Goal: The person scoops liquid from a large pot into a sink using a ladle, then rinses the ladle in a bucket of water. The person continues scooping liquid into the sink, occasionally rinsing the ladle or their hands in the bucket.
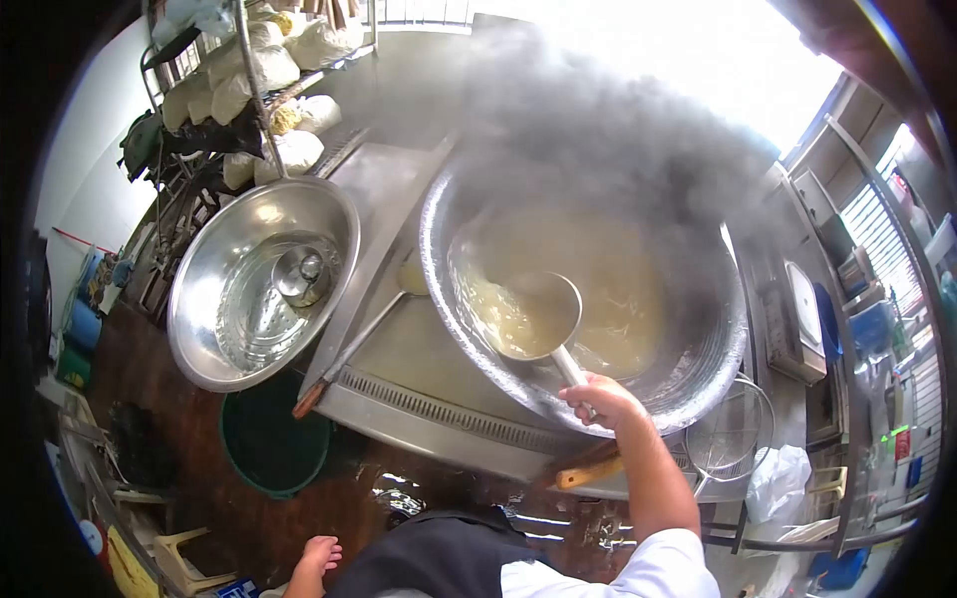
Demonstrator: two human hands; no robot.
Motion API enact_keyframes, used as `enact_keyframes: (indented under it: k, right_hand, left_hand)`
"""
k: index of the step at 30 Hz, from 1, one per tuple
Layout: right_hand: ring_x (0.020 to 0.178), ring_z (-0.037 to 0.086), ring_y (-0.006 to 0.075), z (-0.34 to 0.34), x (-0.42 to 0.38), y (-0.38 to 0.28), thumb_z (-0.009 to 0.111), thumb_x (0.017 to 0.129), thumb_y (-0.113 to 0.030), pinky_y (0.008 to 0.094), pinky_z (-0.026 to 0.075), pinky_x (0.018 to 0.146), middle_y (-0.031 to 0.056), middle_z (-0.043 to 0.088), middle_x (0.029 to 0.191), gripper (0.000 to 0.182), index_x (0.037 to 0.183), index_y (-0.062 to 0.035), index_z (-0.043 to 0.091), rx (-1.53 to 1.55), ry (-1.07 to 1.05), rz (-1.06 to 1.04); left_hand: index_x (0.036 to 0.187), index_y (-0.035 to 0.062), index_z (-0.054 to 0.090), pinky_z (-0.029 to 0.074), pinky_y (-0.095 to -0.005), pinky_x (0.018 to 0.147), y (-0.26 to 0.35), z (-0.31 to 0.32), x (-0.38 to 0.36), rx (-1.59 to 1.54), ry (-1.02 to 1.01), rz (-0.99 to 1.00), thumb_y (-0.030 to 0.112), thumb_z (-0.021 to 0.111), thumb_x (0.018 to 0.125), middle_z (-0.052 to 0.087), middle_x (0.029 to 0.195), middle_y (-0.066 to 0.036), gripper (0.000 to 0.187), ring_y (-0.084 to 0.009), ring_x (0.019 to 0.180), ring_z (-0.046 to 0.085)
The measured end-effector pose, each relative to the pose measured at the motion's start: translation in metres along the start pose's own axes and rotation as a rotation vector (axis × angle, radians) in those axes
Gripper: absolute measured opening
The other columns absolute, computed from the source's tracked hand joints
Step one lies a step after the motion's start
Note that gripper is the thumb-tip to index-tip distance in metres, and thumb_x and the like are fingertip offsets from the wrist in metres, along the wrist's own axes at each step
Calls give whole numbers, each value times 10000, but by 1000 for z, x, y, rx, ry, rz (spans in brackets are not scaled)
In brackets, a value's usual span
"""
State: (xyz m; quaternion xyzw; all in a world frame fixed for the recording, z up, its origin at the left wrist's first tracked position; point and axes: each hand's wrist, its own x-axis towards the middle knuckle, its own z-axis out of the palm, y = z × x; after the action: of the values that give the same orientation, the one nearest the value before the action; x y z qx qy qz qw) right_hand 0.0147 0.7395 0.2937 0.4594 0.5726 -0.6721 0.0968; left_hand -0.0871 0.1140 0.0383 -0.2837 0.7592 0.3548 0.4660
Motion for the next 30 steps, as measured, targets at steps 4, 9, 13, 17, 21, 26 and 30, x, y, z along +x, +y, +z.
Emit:
enact_keyframes:
  k: [4, 9, 13, 17, 21, 26, 30]
  right_hand:
    - [457, 463, 100, 64, -22, 7, 675, 791, -153, 240, 360, 382, 3, 491, 657, 265, 975, -42, 520, 56, -9, -241]
    - [440, 480, 109, 132, -41, 5, 676, 816, -248, 246, 368, 351, 13, 505, 658, 264, 877, -82, 479, 15, 51, -378]
    - [436, 487, 124, 152, -49, 5, 616, 847, -277, 278, 379, 381, 21, 509, 651, 269, 913, -56, 477, -10, 217, -366]
    - [416, 485, 128, 163, -50, 12, 622, 827, -242, 272, 372, 355, 24, 507, 655, 255, 944, -75, 470, -63, 228, -406]
    - [367, 453, 118, 178, -55, 12, 606, 829, -212, 244, 346, 314, 15, 488, 639, 216, 937, -89, 465, -148, 271, -397]
    - [382, 444, 108, 187, -55, 12, 604, 821, -220, 244, 319, 325, 15, 479, 639, 323, 1031, -65, 413, -265, 350, -345]
    - [421, 470, 137, 179, -29, 27, 624, 800, -253, 279, 389, 363, 51, 505, 667, 462, 1119, 10, 419, -343, 437, -462]
  left_hand:
    - [1113, 115, 531, 471, -377, 598, -19, -12, 19, -7, -83, 4, 275, 554, 880, 609, 884, -54, 283, -189, 710, 577]
    - [1151, 103, 508, 477, -426, 687, -43, -17, 25, -90, -74, 16, 289, 542, 889, 610, 990, -94, 323, -235, 831, 588]
    - [1066, 102, 570, 456, -350, 569, -80, -24, 26, -185, -32, -13, 299, 583, 862, 618, 888, -68, 284, -177, 700, 571]
    - [1041, 92, 582, 457, -366, 572, -124, -35, 28, -194, -33, -85, 331, 579, 859, 617, 902, -69, 301, -176, 689, 559]
    - [1048, 90, 591, 454, -371, 578, -164, -47, 41, -210, -40, -157, 337, 583, 847, 625, 915, -52, 319, -178, 704, 560]
    - [1052, 89, 593, 456, -379, 614, -156, -55, 35, -215, -29, -142, 342, 586, 840, 626, 956, -56, 330, -183, 732, 562]
    - [1081, 107, 580, 447, -382, 628, -125, -56, 28, -237, -38, -66, 337, 592, 835, 622, 969, -61, 337, -183, 757, 564]
